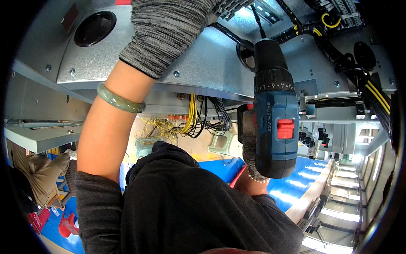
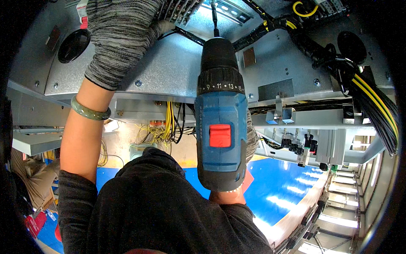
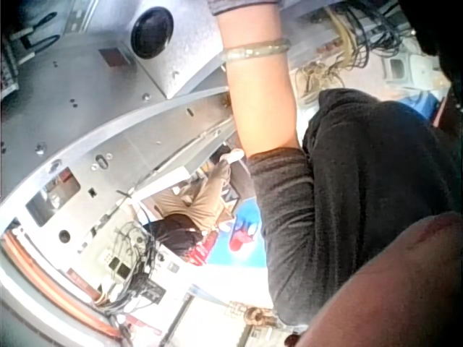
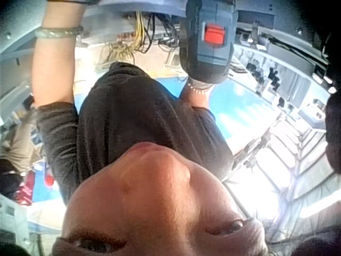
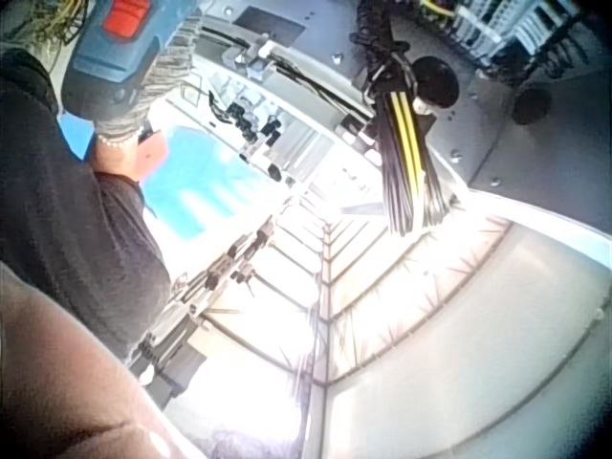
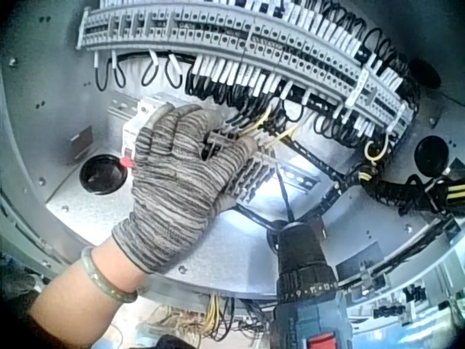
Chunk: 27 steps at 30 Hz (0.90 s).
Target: The person works inside an open electrical cabinet, using a cordless drill to fasten components and organizing wires. They secure a metal panel and route black and yellow cables through the interior, then continue tightening connections and arranging wiring bundles.
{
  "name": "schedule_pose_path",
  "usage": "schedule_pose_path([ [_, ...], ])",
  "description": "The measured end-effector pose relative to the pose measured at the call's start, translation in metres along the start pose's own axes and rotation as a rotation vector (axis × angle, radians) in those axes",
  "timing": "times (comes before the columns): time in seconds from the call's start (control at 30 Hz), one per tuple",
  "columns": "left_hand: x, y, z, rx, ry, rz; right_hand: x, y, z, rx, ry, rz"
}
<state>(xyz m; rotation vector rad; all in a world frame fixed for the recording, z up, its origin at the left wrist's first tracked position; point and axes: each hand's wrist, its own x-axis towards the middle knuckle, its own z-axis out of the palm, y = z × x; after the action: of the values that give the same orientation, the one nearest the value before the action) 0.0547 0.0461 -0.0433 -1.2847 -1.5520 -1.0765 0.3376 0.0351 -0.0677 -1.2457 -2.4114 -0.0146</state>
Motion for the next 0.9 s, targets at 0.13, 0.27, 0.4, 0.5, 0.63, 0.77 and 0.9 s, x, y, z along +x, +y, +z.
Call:
schedule_pose_path([
  [0.13,-0.002,-0.002,0.005,-0.036,0.060,0.020,-0.001,-0.001,-0.001,-0.007,0.001,-0.003],
  [0.27,-0.002,-0.002,0.005,-0.010,0.049,0.021,-0.001,-0.001,0.000,-0.006,0.000,-0.011],
  [0.4,-0.002,-0.003,0.006,0.060,0.004,0.018,-0.001,-0.001,0.000,-0.010,0.002,-0.015],
  [0.5,-0.002,-0.003,0.004,0.070,-0.016,0.017,0.000,-0.001,-0.001,-0.011,0.003,-0.016],
  [0.63,-0.003,-0.005,0.012,0.064,0.051,0.049,0.001,0.000,0.001,-0.008,0.003,-0.018],
  [0.77,-0.003,-0.002,0.002,0.014,0.024,0.029,0.001,-0.001,0.002,-0.005,0.003,-0.031],
  [0.9,-0.003,-0.005,0.002,0.097,0.005,0.035,0.001,-0.002,0.002,-0.004,0.008,-0.048],
])
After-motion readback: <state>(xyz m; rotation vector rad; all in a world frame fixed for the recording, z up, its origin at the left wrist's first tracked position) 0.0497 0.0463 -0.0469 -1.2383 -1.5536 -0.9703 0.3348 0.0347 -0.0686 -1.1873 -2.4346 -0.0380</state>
